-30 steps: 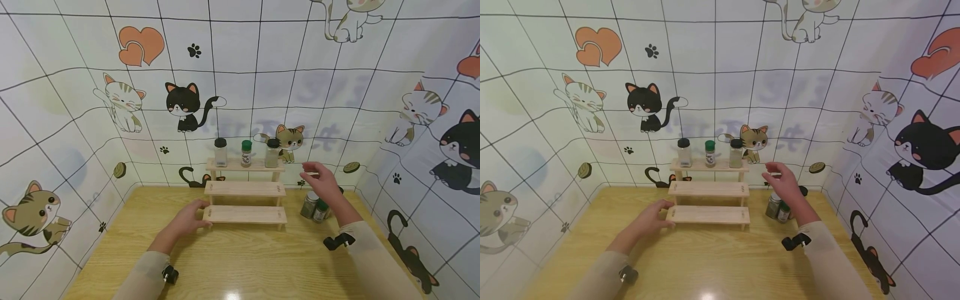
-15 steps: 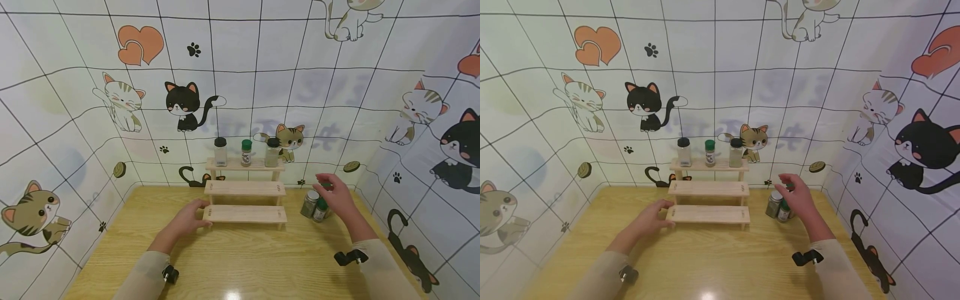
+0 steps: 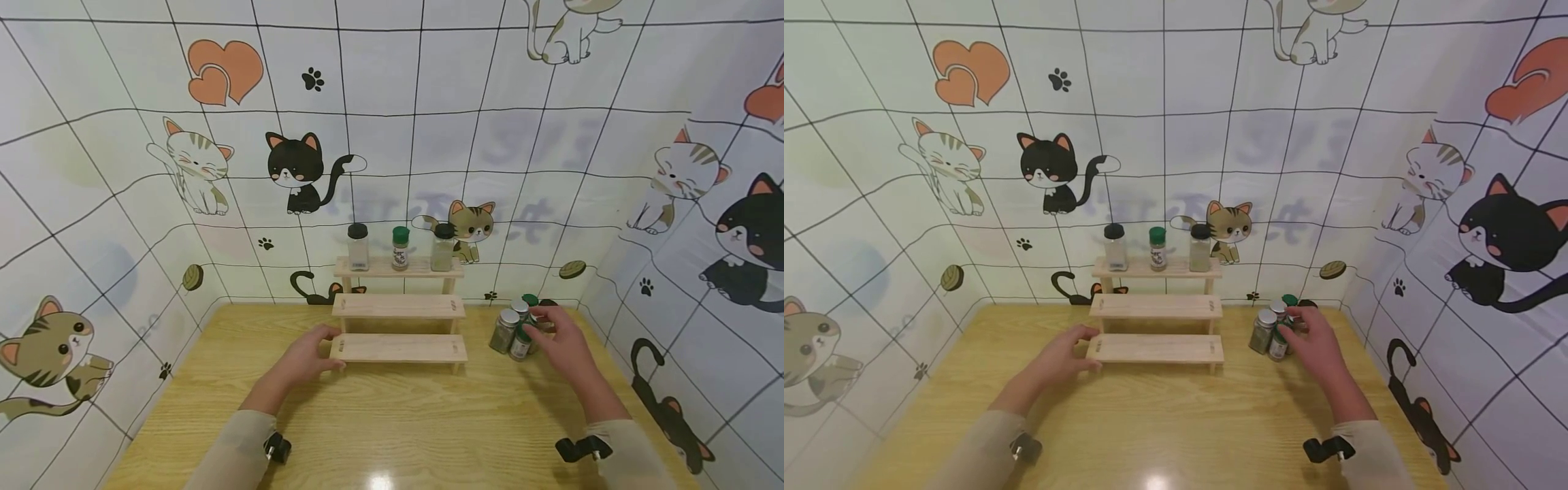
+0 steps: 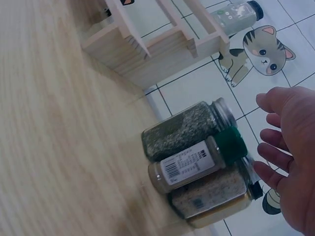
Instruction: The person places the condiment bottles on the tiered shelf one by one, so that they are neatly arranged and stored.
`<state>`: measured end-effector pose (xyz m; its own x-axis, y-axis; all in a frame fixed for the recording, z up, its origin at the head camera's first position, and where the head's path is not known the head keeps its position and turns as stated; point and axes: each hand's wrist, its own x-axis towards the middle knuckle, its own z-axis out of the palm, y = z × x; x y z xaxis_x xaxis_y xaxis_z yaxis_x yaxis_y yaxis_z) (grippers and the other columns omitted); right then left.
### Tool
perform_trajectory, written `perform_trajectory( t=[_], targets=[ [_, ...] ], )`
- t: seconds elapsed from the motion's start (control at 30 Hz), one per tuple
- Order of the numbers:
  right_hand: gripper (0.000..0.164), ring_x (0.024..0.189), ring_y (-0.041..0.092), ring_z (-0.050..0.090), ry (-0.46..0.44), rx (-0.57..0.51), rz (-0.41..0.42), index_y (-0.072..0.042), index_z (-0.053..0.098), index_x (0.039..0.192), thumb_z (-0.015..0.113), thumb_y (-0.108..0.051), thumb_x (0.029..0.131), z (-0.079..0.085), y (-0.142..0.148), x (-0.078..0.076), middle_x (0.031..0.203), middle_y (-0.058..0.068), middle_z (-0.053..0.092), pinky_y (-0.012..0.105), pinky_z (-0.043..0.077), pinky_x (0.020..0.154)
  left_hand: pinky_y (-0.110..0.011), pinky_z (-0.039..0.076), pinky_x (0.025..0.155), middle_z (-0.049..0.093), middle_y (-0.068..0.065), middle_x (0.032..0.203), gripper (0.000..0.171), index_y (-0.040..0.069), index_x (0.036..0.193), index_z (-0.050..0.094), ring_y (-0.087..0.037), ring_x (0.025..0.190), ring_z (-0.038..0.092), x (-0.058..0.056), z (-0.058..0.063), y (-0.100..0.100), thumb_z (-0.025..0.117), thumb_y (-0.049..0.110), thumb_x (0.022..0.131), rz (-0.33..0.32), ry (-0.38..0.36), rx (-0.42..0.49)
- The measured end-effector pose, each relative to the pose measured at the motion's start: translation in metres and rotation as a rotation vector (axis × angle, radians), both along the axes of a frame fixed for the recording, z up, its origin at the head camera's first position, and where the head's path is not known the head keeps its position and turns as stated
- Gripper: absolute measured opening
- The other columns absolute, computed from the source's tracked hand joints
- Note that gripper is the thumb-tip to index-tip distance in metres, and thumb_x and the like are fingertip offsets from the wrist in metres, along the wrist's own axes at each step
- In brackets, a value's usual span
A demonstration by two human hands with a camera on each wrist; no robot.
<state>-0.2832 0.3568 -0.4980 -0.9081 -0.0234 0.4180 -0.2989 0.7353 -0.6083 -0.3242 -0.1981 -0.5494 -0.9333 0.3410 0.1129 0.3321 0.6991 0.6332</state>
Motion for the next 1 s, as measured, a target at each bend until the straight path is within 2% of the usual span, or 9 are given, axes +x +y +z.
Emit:
perform_trajectory(
  t=[0.13, 0.2, 0.43, 0.63, 0.83, 1.0],
  targets=[
    [0.039, 0.111, 0.039, 0.064, 0.047, 0.021, -0.002, 0.003, 0.065, 0.141, 0.077, -0.01, 0.106, -0.008, 0.0, 0.003, 0.133, 0.021, 0.061, 0.049, 0.057, 0.089, -0.059, 0.052, 0.112, 0.068, -0.003, 0.136, 0.065, 0.014, 0.144, 0.068, -0.033, 0.132, 0.064, 0.0, 0.0, 0.0, 0.096, 0.034, 0.089, 0.002, 0.005, -0.003],
    [0.039, 0.109, 0.04, 0.064, 0.06, 0.021, -0.002, 0.002, 0.066, 0.141, 0.078, -0.007, 0.105, -0.011, 0.0, 0.004, 0.133, 0.021, 0.061, 0.053, 0.058, 0.088, -0.059, 0.052, 0.112, 0.068, -0.003, 0.136, 0.065, 0.014, 0.144, 0.068, -0.033, 0.132, 0.064, 0.0, 0.0, 0.0, 0.096, 0.034, 0.089, 0.002, 0.005, -0.007],
    [0.041, 0.105, 0.034, 0.063, 0.097, 0.067, -0.004, 0.0, 0.068, 0.139, 0.082, -0.004, 0.1, -0.017, -0.001, 0.004, 0.13, 0.019, 0.064, 0.044, 0.059, 0.08, -0.058, 0.052, 0.112, 0.067, -0.004, 0.135, 0.065, 0.013, 0.145, 0.068, -0.033, 0.131, 0.064, -0.001, 0.0, 0.0, 0.096, 0.032, 0.089, -0.001, 0.001, -0.011],
    [0.039, 0.102, 0.036, 0.065, 0.101, 0.086, 0.01, 0.001, 0.07, 0.135, 0.084, -0.004, 0.099, -0.023, -0.002, 0.001, 0.13, 0.02, 0.064, 0.048, 0.061, 0.078, -0.058, 0.051, 0.113, 0.068, -0.003, 0.135, 0.065, 0.013, 0.144, 0.068, -0.033, 0.132, 0.064, -0.001, -0.001, 0.001, 0.097, 0.032, 0.089, -0.001, 0.002, -0.011],
    [0.039, 0.103, 0.035, 0.066, 0.089, 0.072, 0.005, 0.002, 0.072, 0.134, 0.085, -0.002, 0.097, -0.029, -0.004, 0.001, 0.132, 0.018, 0.06, 0.034, 0.058, 0.078, -0.061, 0.051, 0.113, 0.069, -0.007, 0.137, 0.067, 0.01, 0.145, 0.067, -0.037, 0.132, 0.065, 0.001, 0.001, 0.002, 0.096, 0.031, 0.089, -0.009, 0.023, -0.007],
    [0.038, 0.101, 0.034, 0.065, 0.089, 0.052, -0.002, 0.001, 0.072, 0.131, 0.086, 0.0, 0.096, -0.03, -0.006, 0.001, 0.127, 0.017, 0.057, 0.033, 0.056, 0.08, -0.06, 0.049, 0.116, 0.068, -0.008, 0.141, 0.068, 0.009, 0.147, 0.066, -0.038, 0.135, 0.064, 0.003, 0.002, 0.001, 0.097, 0.03, 0.089, -0.003, 0.006, 0.018]
  ],
)
